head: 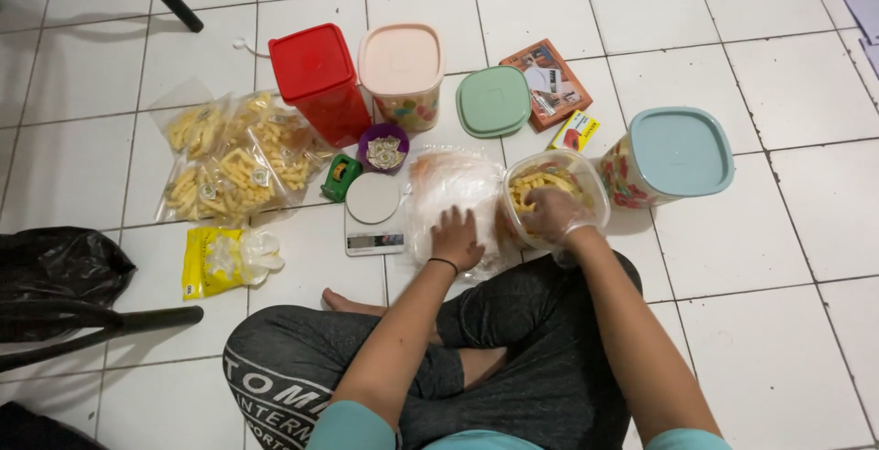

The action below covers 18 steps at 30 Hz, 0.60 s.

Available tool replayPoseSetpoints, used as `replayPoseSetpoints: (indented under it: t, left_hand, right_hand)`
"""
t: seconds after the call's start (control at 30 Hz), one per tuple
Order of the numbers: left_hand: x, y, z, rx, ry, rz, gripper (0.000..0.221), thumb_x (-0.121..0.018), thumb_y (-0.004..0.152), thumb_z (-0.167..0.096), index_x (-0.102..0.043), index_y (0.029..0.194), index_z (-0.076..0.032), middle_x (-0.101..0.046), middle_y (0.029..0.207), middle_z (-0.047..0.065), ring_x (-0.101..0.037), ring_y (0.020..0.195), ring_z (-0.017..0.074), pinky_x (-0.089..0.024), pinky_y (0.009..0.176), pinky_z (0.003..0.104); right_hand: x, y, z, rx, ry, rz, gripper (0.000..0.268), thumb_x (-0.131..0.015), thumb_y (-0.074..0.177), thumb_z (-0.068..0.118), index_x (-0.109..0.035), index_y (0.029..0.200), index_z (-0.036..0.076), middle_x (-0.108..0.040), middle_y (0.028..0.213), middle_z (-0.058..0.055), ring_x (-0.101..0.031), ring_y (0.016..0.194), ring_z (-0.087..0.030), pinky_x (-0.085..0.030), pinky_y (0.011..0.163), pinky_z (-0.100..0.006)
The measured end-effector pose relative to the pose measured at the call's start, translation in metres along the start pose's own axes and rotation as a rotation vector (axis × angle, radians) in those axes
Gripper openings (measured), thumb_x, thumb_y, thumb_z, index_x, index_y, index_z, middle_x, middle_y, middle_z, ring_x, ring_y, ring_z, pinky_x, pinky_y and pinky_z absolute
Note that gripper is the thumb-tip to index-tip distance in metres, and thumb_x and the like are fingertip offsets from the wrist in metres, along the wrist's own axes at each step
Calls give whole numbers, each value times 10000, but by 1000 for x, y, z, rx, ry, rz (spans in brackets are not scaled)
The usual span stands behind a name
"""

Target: Packing frozen french fries into small plastic bags and weighing them on a digital scale.

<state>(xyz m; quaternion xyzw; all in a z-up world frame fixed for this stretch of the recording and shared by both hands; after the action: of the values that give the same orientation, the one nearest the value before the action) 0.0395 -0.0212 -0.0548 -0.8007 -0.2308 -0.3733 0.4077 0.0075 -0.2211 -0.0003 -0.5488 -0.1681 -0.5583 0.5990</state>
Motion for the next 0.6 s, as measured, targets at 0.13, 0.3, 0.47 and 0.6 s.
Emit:
replayPoseSetpoints:
  t: [0.13,0.3,0.47,0.6]
  left_hand:
    - [-26,-1,24,19,188,54,791,-643,960,-322,-280,1594,-20,-199,1647,307,-182,1521,492,-265,1130,685]
    - [-53,28,53,-119,101,-150,427,-452,1064,-302,-607,1323,0,-509,1452,265,-456,1381,422,-474,1018,545]
    - [-47,43,69,-196,-58,-178,266,-547,909,-195,-696,942,23,-608,1020,185,-645,989,354,-601,749,408]
    - [-24,8,69,-52,-187,-97,654,-745,791,-227,-566,1347,68,-473,1425,304,-614,1169,458,-573,922,532]
  right_hand:
    - [7,-8,17,3,2,-66,406,-673,875,482,-725,1225,282,-779,1092,-47,-714,1116,-302,-567,976,-457]
    - [34,-44,46,131,-23,-390,353,-658,912,426,-681,1217,249,-747,1049,-92,-708,1059,-337,-568,939,-490]
    - [7,-30,68,396,129,-655,298,-758,856,355,-734,1129,239,-759,870,-30,-739,865,-231,-618,749,-403]
    - [-26,-20,103,449,146,-398,274,-707,886,266,-714,1152,204,-744,915,-98,-735,916,-333,-615,791,-485]
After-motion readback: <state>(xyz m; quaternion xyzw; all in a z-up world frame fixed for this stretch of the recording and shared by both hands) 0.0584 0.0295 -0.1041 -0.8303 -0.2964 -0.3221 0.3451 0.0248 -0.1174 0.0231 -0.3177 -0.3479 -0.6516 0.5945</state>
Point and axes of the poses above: each hand's wrist, its own y-axis towards the middle knuckle, its own x-axis out of the back of the hand, z = x × y, the point moved 5 cm from there along y, towards the middle knuckle
